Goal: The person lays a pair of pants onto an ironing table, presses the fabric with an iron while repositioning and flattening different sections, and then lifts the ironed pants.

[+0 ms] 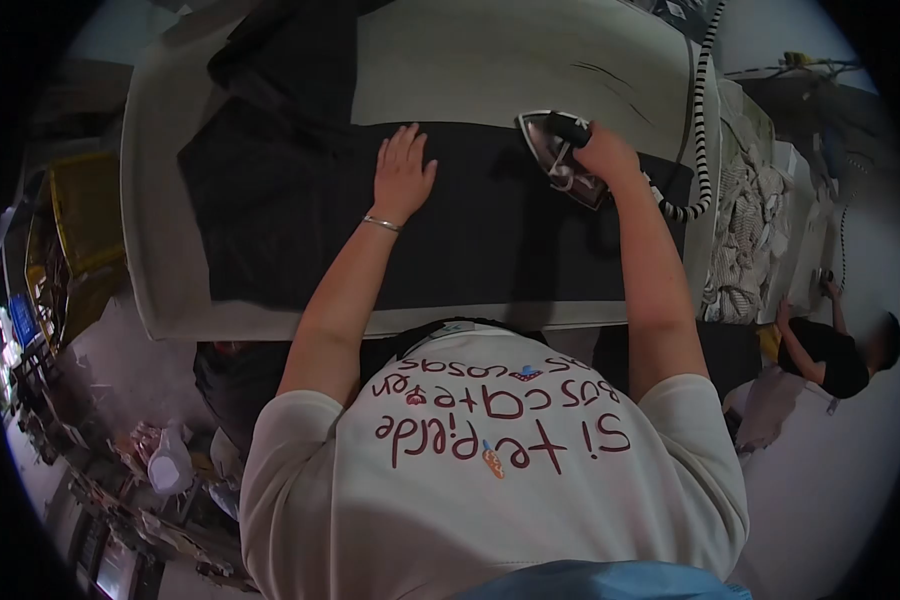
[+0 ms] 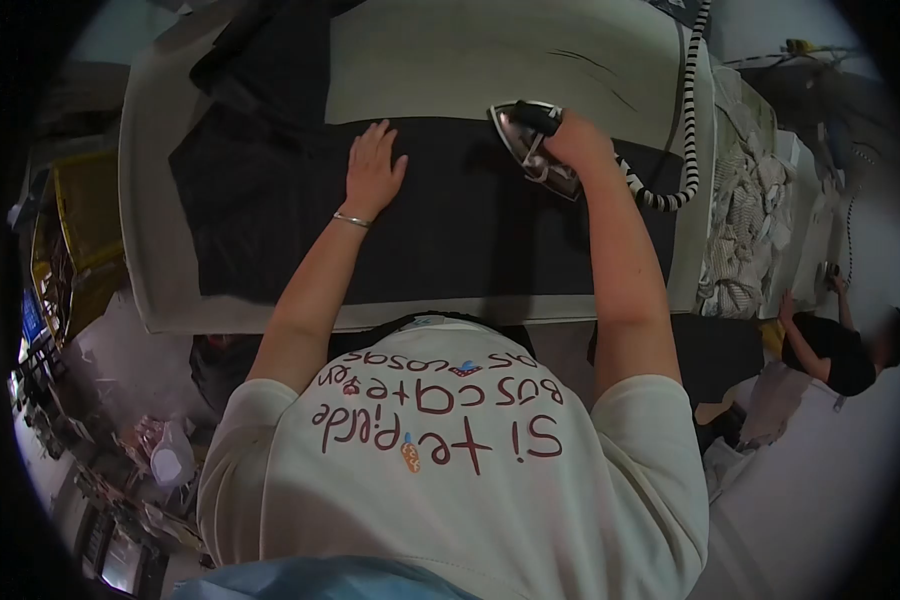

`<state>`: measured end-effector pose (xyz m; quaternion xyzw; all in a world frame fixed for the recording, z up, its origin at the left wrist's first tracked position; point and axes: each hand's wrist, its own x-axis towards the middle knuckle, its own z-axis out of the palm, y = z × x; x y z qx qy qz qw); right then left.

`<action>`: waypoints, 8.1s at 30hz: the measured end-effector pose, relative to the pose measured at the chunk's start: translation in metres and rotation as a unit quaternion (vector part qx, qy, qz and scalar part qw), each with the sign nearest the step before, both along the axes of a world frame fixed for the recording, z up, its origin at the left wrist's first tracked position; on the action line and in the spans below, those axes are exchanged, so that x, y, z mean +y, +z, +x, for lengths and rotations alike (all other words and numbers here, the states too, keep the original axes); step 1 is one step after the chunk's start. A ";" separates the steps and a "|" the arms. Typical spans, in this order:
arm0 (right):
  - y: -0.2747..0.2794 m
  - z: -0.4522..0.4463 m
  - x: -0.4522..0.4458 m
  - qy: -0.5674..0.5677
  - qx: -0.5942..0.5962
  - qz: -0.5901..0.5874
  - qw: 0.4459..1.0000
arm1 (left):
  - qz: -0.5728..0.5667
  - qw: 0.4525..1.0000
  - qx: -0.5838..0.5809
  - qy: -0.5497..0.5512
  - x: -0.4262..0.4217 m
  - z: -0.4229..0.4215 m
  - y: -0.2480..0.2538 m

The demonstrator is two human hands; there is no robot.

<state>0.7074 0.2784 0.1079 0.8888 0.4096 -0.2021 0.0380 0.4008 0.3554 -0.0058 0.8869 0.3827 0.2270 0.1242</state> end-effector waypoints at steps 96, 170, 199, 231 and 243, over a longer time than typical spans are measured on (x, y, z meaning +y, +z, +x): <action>-0.060 -0.196 -0.076 0.406 0.147 -0.069 0.899 | -0.266 0.907 -0.050 0.324 0.051 -0.303 -0.034; -0.040 -0.164 0.046 0.217 0.101 -0.044 0.970 | -0.507 0.772 -0.279 0.262 0.093 -0.219 0.044; -0.073 -0.152 0.097 0.172 0.371 0.276 0.870 | -0.307 0.939 -0.076 0.138 0.018 -0.241 0.126; 0.237 -0.415 -0.905 -0.718 -0.311 0.509 0.359 | 0.035 0.316 -0.488 -0.812 -0.417 0.226 0.330; 0.159 -0.359 -0.993 -0.778 -0.174 0.435 0.418 | 0.135 0.364 -0.408 -0.826 -0.488 0.269 0.357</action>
